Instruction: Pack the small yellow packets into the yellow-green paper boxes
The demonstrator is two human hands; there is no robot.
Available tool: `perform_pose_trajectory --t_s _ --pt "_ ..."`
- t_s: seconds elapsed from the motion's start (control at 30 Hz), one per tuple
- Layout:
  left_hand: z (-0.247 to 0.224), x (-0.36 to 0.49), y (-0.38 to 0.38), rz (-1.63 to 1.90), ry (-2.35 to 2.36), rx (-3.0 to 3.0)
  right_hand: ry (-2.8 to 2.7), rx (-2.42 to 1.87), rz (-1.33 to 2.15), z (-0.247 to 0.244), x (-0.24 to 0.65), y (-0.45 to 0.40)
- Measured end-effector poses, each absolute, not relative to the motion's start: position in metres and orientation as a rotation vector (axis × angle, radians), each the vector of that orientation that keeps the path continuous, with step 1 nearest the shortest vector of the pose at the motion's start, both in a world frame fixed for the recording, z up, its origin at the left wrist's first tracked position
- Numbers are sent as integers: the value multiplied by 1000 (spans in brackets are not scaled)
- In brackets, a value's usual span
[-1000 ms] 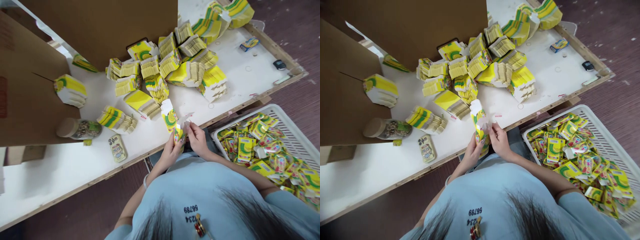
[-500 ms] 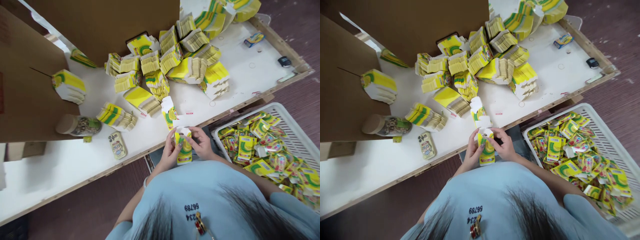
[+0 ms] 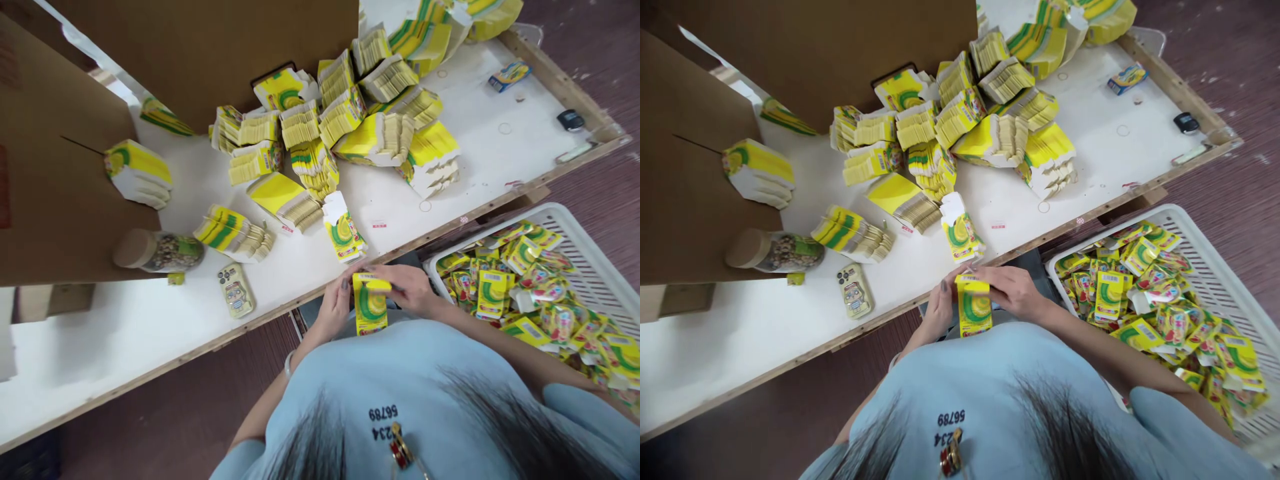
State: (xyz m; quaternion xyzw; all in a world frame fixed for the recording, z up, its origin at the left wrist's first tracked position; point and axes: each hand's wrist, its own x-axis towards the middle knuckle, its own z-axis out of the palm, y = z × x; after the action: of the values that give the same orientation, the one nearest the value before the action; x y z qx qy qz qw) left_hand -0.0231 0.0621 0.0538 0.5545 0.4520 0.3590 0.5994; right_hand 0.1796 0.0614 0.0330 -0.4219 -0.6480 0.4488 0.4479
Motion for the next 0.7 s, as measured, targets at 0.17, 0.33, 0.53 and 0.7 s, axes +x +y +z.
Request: perform_pose_trajectory --t_s 0.17,0.33,0.53,0.7 --pt "54 -26 65 752 1098 1304 -1521 -1043 1467 47 185 64" --pt "53 -28 66 721 1125 1354 -1216 -982 1901 58 183 71" --pt "46 -22 53 855 1252 1486 -1034 -857 2177 50 188 76" --pt "29 -18 73 853 1436 1646 -940 -1169 1801 38 172 66"
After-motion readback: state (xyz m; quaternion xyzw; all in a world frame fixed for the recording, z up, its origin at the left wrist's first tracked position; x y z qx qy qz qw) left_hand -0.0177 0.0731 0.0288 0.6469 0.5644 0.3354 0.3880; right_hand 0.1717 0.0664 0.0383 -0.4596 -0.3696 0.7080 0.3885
